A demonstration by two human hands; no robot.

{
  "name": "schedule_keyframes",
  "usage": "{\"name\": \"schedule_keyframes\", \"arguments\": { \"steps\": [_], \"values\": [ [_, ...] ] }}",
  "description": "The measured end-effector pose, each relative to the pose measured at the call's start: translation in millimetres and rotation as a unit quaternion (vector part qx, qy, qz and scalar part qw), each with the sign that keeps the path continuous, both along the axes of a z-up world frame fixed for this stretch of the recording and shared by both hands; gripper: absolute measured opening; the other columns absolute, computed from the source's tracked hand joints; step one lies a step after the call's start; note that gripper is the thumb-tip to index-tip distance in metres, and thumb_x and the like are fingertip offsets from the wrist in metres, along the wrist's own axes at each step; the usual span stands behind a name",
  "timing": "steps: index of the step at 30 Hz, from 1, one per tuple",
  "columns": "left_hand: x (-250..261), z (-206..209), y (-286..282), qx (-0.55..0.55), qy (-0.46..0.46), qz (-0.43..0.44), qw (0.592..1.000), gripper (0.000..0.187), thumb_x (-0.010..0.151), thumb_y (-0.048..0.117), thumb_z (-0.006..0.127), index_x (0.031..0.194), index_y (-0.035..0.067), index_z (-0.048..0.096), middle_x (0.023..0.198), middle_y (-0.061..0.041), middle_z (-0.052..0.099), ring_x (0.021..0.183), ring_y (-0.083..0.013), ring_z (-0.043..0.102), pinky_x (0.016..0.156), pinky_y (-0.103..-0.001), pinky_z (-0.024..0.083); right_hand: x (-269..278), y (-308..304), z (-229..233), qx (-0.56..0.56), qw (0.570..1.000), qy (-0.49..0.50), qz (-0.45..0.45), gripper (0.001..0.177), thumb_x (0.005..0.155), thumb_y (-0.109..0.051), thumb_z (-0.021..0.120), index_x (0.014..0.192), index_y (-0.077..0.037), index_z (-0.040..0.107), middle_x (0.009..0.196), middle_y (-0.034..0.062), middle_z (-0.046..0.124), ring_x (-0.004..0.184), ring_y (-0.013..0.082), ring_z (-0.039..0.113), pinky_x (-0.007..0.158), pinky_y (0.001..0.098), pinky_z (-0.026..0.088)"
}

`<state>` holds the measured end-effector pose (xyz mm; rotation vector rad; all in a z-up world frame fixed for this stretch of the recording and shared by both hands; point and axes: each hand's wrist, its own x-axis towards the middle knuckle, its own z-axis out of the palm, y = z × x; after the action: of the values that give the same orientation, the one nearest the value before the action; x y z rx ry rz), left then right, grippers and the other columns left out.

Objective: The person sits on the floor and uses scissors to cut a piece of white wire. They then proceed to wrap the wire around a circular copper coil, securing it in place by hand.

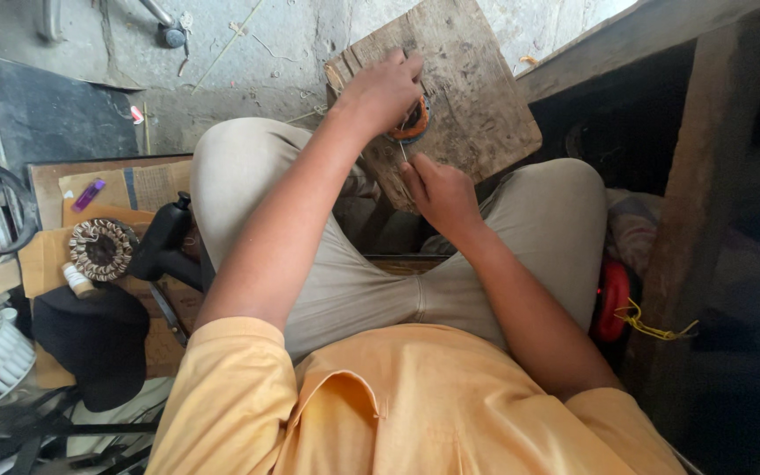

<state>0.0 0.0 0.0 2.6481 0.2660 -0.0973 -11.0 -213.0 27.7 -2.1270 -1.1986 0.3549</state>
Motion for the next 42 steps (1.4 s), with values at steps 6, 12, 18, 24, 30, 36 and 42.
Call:
{"name": "schedule_keyframes", "arguments": {
  "steps": [6,12,18,24,30,36,42],
  "values": [
    [3.2,-14.2,-2.4,0.138,-0.071,-0.080,0.985,0.008,0.089,-0.002,0.061,0.094,-0.004,0.067,0.113,-0.016,0.063,0.101,-0.0350,0.067,0.078,-0.041,0.061,-6.5,3.3,-21.1,-0.086,0.994,-0.050,0.036,0.023,0.102,-0.028,0.061,0.091,-0.008,0.060,0.067,0.0189,0.064,0.063,0.0423,0.064,0.056,0.0549,0.047],
    [11.2,-6.6,8.1,0.036,-0.026,-0.038,0.998,0.010,0.096,-0.002,0.050,0.102,-0.003,0.058,0.097,-0.016,0.064,0.082,-0.0291,0.070,0.069,-0.038,0.060,-3.5,-0.9,-28.6,-0.066,0.997,-0.032,0.017,0.027,0.104,-0.029,0.059,0.087,-0.008,0.059,0.070,0.0186,0.066,0.066,0.0431,0.065,0.056,0.0562,0.047],
    [20.9,-33.2,26.8,-0.146,-0.034,0.211,0.966,0.011,0.107,0.010,0.043,0.110,0.001,0.047,0.083,-0.016,0.068,0.070,-0.0283,0.072,0.059,-0.039,0.058,0.5,-4.5,-34.8,-0.111,0.994,-0.016,-0.008,0.032,0.106,-0.033,0.058,0.087,-0.008,0.059,0.070,0.0227,0.064,0.070,0.0466,0.064,0.059,0.0583,0.048],
    [32.5,-68.5,61.5,0.024,-0.195,0.343,0.919,0.013,0.103,0.019,0.050,0.103,0.008,0.058,0.088,-0.015,0.073,0.077,-0.0389,0.071,0.067,-0.055,0.055,-2.1,-4.8,-45.4,-0.132,0.991,-0.001,0.004,0.029,0.104,-0.032,0.058,0.090,-0.007,0.062,0.073,0.0237,0.066,0.072,0.0485,0.064,0.061,0.0600,0.048],
    [22.2,-57.0,85.0,0.183,-0.210,0.347,0.896,0.016,0.098,0.026,0.060,0.098,0.012,0.066,0.098,-0.010,0.072,0.094,-0.0353,0.074,0.084,-0.058,0.053,5.9,-3.7,-47.5,-0.101,0.991,0.083,-0.016,0.031,0.103,-0.032,0.062,0.087,-0.007,0.068,0.074,0.0232,0.065,0.073,0.0452,0.065,0.061,0.0550,0.049],
    [4.0,-4.6,55.6,-0.009,-0.068,0.263,0.962,0.034,0.097,0.033,0.058,0.118,0.007,0.065,0.118,-0.016,0.066,0.094,-0.0317,0.073,0.087,-0.046,0.053,10.3,-3.1,-30.9,-0.056,0.995,0.061,-0.049,0.019,0.088,-0.029,0.075,0.091,-0.010,0.075,0.077,0.0136,0.072,0.070,0.0344,0.071,0.059,0.0454,0.055],
    [-7.6,22.1,17.4,-0.013,0.040,-0.032,0.999,0.014,0.093,0.019,0.062,0.098,0.018,0.075,0.092,-0.002,0.077,0.085,-0.0207,0.074,0.075,-0.039,0.057,4.9,6.4,-38.0,0.031,0.988,0.098,-0.117,0.020,0.090,-0.024,0.080,0.096,-0.006,0.073,0.087,0.0131,0.073,0.073,0.0297,0.073,0.065,0.0404,0.056]
  ]
}}
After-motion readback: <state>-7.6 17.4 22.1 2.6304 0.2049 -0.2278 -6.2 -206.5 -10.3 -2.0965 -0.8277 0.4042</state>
